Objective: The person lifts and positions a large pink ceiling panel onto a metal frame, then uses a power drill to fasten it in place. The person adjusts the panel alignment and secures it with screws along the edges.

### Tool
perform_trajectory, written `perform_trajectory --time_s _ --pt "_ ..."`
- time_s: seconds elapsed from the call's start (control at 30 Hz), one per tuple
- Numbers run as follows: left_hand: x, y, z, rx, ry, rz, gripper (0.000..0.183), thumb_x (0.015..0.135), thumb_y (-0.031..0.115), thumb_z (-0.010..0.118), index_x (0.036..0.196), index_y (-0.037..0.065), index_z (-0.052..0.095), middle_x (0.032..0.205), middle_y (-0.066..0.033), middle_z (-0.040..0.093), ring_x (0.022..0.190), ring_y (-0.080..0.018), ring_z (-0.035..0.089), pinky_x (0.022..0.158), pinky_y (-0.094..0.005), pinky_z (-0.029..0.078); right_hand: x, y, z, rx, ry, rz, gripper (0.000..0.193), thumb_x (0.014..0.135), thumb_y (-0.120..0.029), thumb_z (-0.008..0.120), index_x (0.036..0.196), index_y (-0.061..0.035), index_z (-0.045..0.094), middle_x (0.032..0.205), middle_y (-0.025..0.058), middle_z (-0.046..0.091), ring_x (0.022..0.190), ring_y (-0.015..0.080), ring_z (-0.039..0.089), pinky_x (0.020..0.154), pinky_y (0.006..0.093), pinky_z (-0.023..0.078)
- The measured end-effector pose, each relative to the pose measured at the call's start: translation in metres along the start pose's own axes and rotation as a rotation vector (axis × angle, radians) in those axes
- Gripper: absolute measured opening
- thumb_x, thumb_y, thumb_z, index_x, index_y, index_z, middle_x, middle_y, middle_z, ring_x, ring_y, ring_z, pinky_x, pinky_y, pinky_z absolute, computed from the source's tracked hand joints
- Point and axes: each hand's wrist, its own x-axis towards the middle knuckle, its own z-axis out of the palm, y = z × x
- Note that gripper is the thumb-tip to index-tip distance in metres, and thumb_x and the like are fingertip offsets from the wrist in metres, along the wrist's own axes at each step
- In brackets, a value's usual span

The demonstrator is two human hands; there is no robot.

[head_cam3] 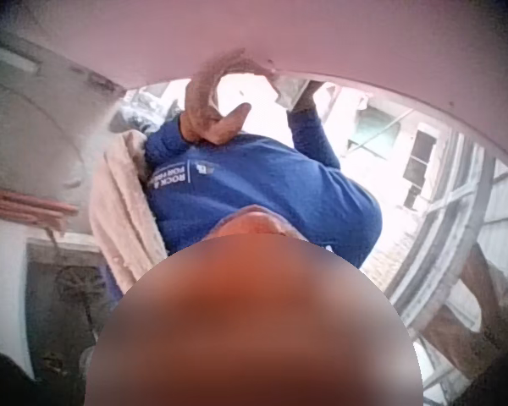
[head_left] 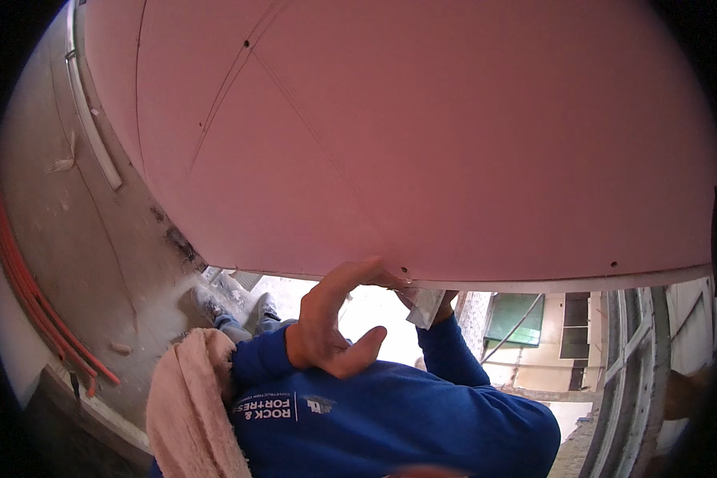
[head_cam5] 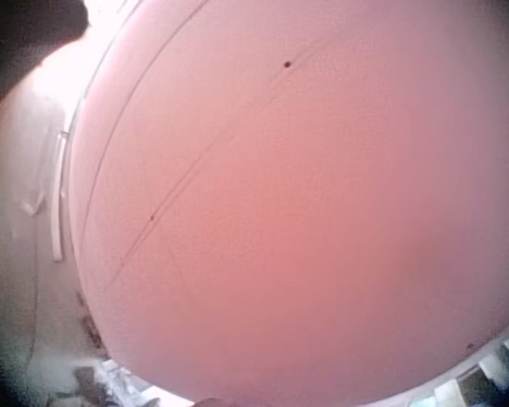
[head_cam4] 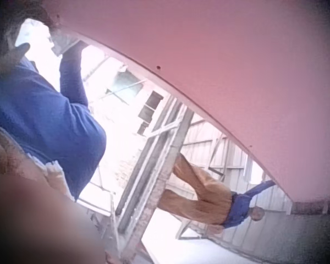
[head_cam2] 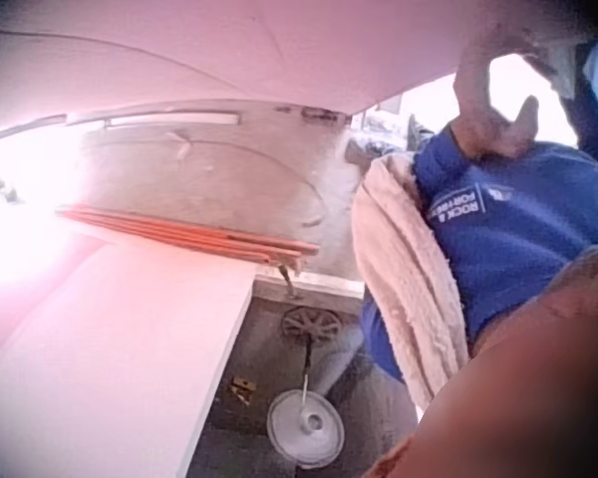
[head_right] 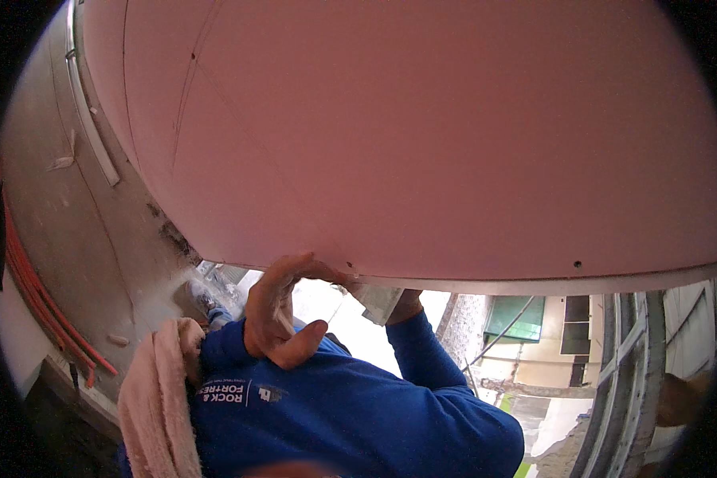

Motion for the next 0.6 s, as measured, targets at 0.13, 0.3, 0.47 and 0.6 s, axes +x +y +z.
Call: perform_trajectory --time_s 0.13,0.3,0.47,0.6 --pt "0.007 0.007 -0.005 0.547 -0.153 0.037 0.049 0.076 0.008 0.067 0.124 -0.005 0.065 0.110 -0.0216 0.068 0.103 -0.0312 0.068 0.090 -0.0397 0.056 0.003 0.002 -0.012 0.016 0.001 -0.036 0.083 0.092 -0.062 0.056 0.147 -0.0016 0.045 0.132 0.0191 0.062 0.116 0.0348 0.067 0.089 0.0528 0.062" --pt "0.006 0.005 0.002 0.544 -0.060 0.041 0.036 0.079 0.008 0.067 0.111 -0.006 0.069 0.110 -0.0212 0.066 0.101 -0.0303 0.067 0.085 -0.0391 0.057 0.006 0.006 -0.021 -0.029 0.127 -0.074 0.084 0.090 -0.061 0.056 0.145 0.0019 0.046 0.126 0.0204 0.065 0.109 0.0347 0.071 0.084 0.0479 0.065" --pt "0.001 0.007 0.008 0.631 -0.062 0.079 0.038 0.078 0.006 0.066 0.114 -0.007 0.069 0.111 -0.0212 0.065 0.103 -0.0314 0.069 0.089 -0.0396 0.058 0.021 0.002 -0.014 -0.044 -0.016 -0.022 0.077 0.086 -0.048 0.062 0.144 -0.0011 0.046 0.130 0.0219 0.061 0.110 0.0371 0.069 0.089 0.0517 0.063" --pt "0.001 0.007 0.023 0.532 0.064 0.053 0.037 0.077 0.004 0.064 0.112 -0.006 0.069 0.113 -0.0211 0.067 0.105 -0.0318 0.069 0.091 -0.0405 0.057 0.025 -0.002 0.001 0.034 -0.108 0.017 0.073 0.085 -0.042 0.063 0.142 0.0006 0.047 0.130 0.0222 0.060 0.112 0.0396 0.068 0.092 0.0550 0.063"
